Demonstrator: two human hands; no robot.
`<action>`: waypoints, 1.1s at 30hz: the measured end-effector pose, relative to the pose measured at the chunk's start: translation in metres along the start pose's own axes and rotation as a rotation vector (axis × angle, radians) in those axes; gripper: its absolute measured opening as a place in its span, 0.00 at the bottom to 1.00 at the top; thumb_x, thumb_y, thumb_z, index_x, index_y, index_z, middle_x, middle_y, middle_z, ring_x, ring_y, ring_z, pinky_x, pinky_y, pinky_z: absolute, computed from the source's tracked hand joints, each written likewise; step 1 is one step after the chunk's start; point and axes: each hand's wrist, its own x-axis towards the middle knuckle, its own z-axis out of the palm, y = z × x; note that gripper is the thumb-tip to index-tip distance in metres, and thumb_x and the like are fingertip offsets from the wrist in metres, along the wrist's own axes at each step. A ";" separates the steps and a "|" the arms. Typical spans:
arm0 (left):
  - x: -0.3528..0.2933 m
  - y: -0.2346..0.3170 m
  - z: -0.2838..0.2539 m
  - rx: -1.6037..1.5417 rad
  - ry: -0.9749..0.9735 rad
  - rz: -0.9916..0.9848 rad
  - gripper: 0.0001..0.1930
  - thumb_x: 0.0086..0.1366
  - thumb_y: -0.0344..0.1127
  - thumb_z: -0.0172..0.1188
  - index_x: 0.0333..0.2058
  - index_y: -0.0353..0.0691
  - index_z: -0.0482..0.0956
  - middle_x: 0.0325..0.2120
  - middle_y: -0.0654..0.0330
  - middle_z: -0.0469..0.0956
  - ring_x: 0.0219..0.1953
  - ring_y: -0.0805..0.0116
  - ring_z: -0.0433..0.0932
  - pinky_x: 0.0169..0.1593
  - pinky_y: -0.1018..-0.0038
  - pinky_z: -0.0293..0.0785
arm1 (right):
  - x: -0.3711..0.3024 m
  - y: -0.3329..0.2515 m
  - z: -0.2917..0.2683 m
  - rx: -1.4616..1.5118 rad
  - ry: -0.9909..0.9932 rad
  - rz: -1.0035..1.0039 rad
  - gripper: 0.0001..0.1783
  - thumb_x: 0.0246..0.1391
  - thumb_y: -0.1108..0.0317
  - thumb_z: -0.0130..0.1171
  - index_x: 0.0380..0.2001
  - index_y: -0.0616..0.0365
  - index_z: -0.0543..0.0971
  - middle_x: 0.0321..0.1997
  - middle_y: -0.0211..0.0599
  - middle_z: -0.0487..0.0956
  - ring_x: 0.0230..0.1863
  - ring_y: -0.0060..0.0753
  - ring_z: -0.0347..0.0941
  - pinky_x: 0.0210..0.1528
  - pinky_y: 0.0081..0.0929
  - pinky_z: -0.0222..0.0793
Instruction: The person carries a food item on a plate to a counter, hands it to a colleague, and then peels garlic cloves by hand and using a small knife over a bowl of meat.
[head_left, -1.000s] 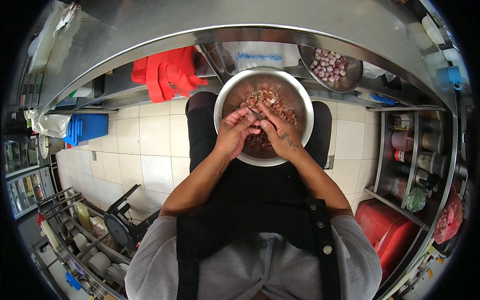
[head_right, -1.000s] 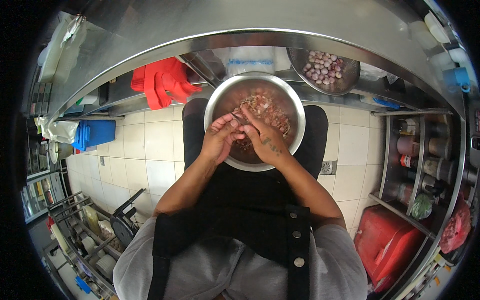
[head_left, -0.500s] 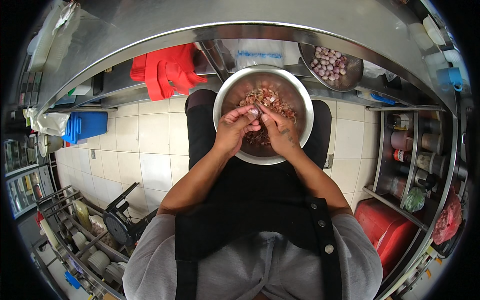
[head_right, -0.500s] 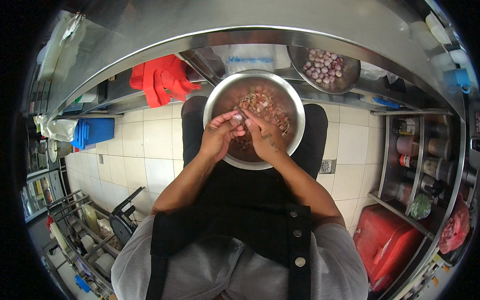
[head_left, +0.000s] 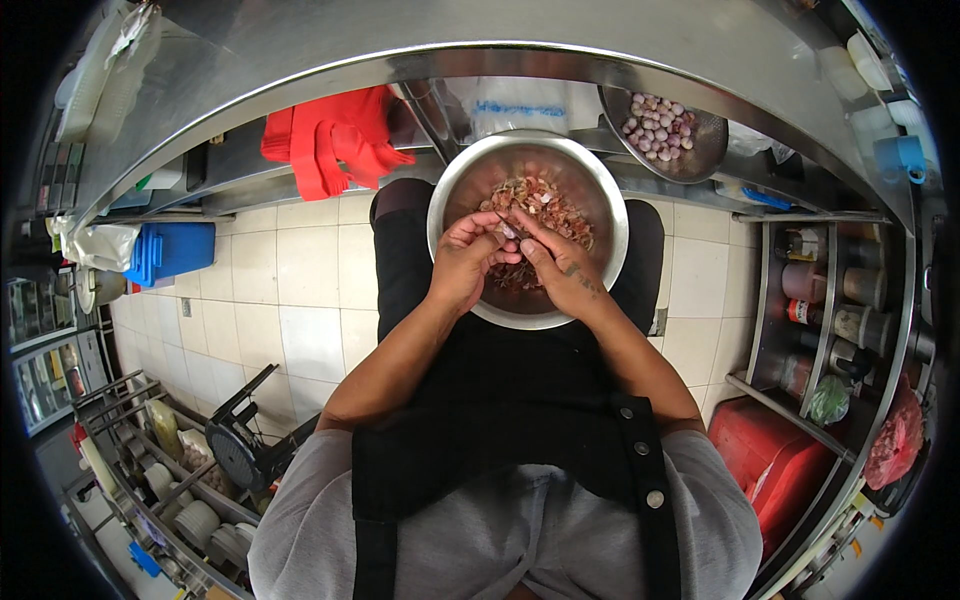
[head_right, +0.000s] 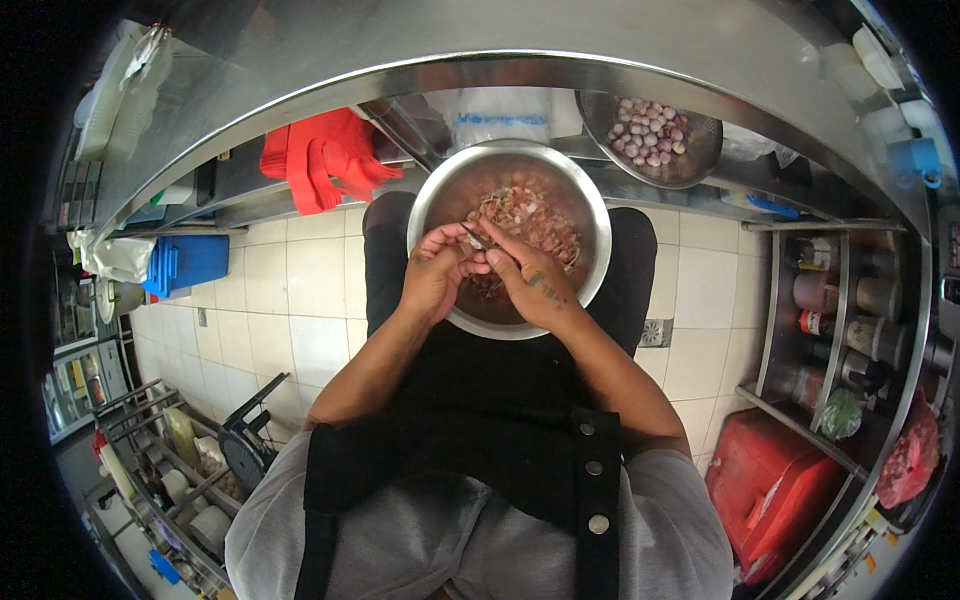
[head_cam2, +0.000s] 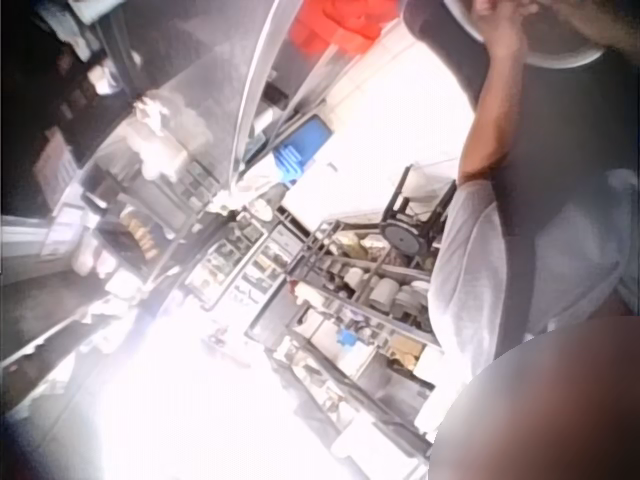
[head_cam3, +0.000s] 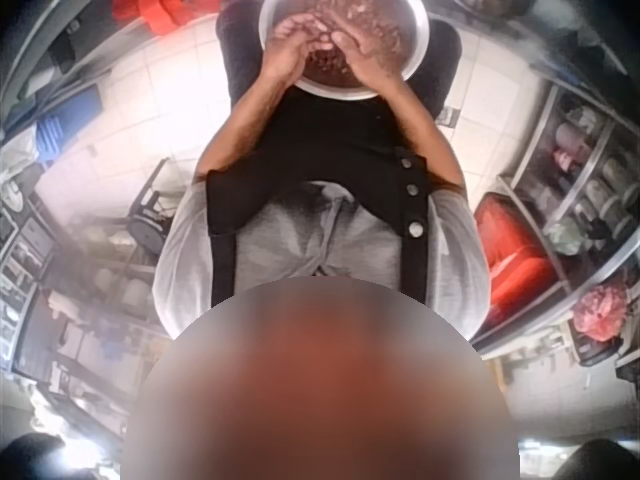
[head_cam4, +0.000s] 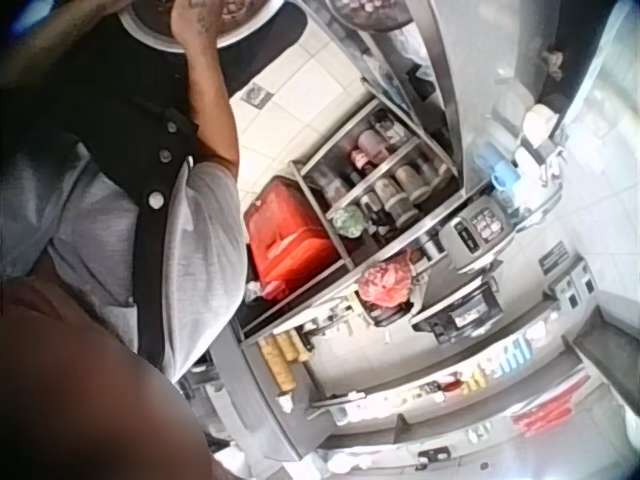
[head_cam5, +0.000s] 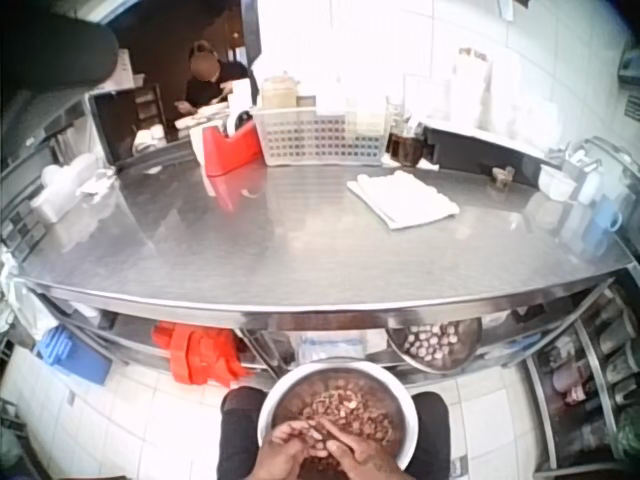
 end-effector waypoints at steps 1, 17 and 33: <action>0.000 0.001 0.000 0.014 -0.004 -0.005 0.10 0.60 0.22 0.50 0.41 0.33 0.72 0.33 0.56 0.76 0.31 0.69 0.77 0.37 0.72 0.79 | 0.000 0.001 -0.002 0.055 -0.036 0.024 0.23 0.60 0.63 0.47 0.58 0.53 0.66 0.55 0.43 0.72 0.55 0.32 0.69 0.57 0.26 0.61; 0.001 0.004 0.004 -0.018 -0.013 0.045 0.15 0.59 0.22 0.53 0.46 0.33 0.70 0.34 0.56 0.76 0.32 0.68 0.77 0.32 0.76 0.78 | -0.002 0.016 0.006 0.241 0.091 0.118 0.19 0.61 0.64 0.48 0.55 0.50 0.71 0.19 0.22 0.67 0.19 0.12 0.61 0.22 0.14 0.59; -0.002 0.001 0.000 0.020 -0.013 0.028 0.11 0.57 0.21 0.55 0.40 0.34 0.72 0.29 0.59 0.75 0.29 0.70 0.77 0.29 0.77 0.78 | -0.006 0.001 0.002 -0.114 0.012 -0.074 0.22 0.59 0.59 0.46 0.56 0.47 0.69 0.51 0.45 0.74 0.51 0.41 0.72 0.52 0.30 0.66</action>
